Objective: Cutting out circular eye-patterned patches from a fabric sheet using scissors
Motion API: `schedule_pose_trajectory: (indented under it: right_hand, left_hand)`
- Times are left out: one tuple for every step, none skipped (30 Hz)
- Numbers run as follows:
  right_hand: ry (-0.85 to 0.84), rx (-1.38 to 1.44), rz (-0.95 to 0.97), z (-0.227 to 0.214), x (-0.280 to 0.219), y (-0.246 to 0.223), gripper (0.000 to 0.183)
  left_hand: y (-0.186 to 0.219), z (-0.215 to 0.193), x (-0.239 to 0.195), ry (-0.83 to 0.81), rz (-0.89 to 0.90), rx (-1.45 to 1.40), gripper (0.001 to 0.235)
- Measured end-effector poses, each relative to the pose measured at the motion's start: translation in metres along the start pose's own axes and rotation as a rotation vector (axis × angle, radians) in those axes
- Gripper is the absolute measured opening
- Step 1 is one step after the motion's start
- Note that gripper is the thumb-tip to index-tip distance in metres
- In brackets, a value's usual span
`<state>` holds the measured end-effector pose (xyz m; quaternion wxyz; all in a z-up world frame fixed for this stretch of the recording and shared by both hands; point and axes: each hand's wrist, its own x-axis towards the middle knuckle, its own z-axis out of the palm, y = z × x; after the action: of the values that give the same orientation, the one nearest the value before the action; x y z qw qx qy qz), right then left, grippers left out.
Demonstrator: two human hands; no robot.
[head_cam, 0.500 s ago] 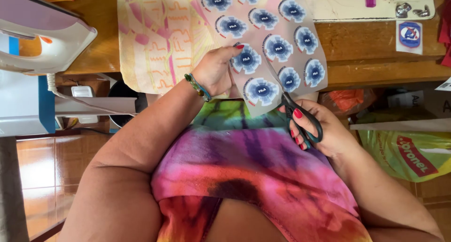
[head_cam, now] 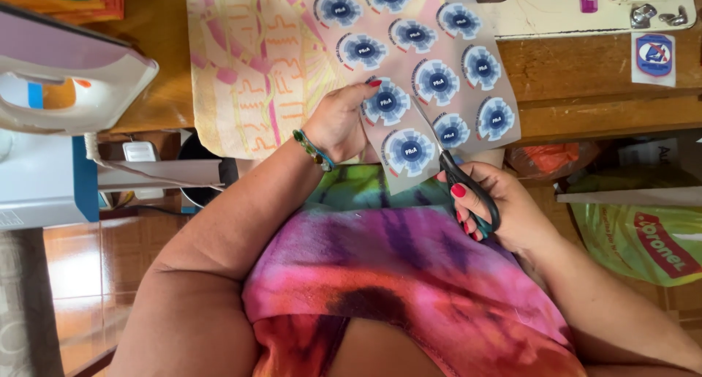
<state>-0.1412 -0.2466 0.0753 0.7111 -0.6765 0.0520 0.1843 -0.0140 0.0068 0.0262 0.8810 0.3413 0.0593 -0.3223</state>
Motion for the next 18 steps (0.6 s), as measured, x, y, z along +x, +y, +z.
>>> schedule_pose_trajectory:
  right_hand:
    - [0.001,0.005,-0.002,0.001,0.002,-0.002,0.026]
    - [-0.002,0.025,-0.006,0.002,0.005,-0.003,0.027]
    - [-0.004,0.044,-0.011,0.003,0.007,-0.005,0.028]
    - [-0.002,0.049,-0.015,0.003,0.010,-0.002,0.028]
    - [-0.001,0.053,-0.018,0.003,0.013,0.001,0.028]
    - [0.001,0.057,-0.022,0.004,0.016,0.004,0.029]
    - [0.001,0.060,-0.025,0.004,0.018,0.006,0.029]
    - [0.005,0.064,-0.030,0.004,0.021,0.008,0.028]
    - [0.007,0.067,-0.034,0.005,0.023,0.010,0.028]
    - [0.005,0.070,-0.037,0.006,0.023,0.009,0.028]
    - [0.013,0.062,-0.030,0.007,0.023,0.008,0.027]
    - [0.021,0.054,-0.024,0.007,0.023,0.007,0.026]
    - [0.021,0.057,-0.024,0.007,0.023,0.008,0.026]
    - [0.020,0.044,-0.029,0.006,0.023,0.010,0.024]
    - [0.019,0.031,-0.035,0.005,0.023,0.011,0.022]
    - [0.019,0.032,-0.036,0.006,0.023,0.010,0.022]
    - [0.021,0.030,-0.034,0.007,0.023,0.008,0.022]
    - [0.023,0.029,-0.032,0.009,0.023,0.007,0.022]
  left_hand:
    - [-0.004,-0.016,0.017,0.001,-0.002,0.005,0.031]
    - [-0.007,-0.032,0.034,-0.044,-0.011,0.059,0.034]
    - [-0.011,-0.048,0.052,-0.091,-0.019,0.114,0.038]
    - [-0.011,-0.045,0.049,-0.092,-0.020,0.120,0.038]
    - [-0.012,-0.042,0.046,-0.073,-0.022,0.112,0.036]
    - [-0.012,-0.040,0.043,-0.053,-0.023,0.105,0.035]
    - [-0.013,-0.042,0.044,-0.053,-0.022,0.110,0.035]
    - [-0.015,-0.046,0.045,-0.070,-0.041,0.113,0.036]
    - [-0.016,-0.049,0.045,-0.086,-0.059,0.116,0.038]
    - [-0.015,-0.045,0.042,-0.084,-0.058,0.120,0.038]
    - [-0.013,-0.041,0.040,-0.088,-0.054,0.081,0.038]
    - [-0.012,-0.037,0.037,-0.091,-0.050,0.042,0.038]
    - [-0.012,-0.040,0.042,-0.090,-0.051,0.044,0.038]
    - [-0.013,-0.043,0.047,-0.098,-0.067,0.055,0.039]
    - [-0.012,-0.046,0.052,-0.106,-0.082,0.065,0.041]
    - [-0.012,-0.040,0.045,-0.106,-0.082,0.067,0.041]
    - [-0.012,-0.033,0.037,-0.083,-0.054,0.013,0.036]
    - [-0.011,-0.026,0.030,-0.060,-0.026,-0.040,0.032]
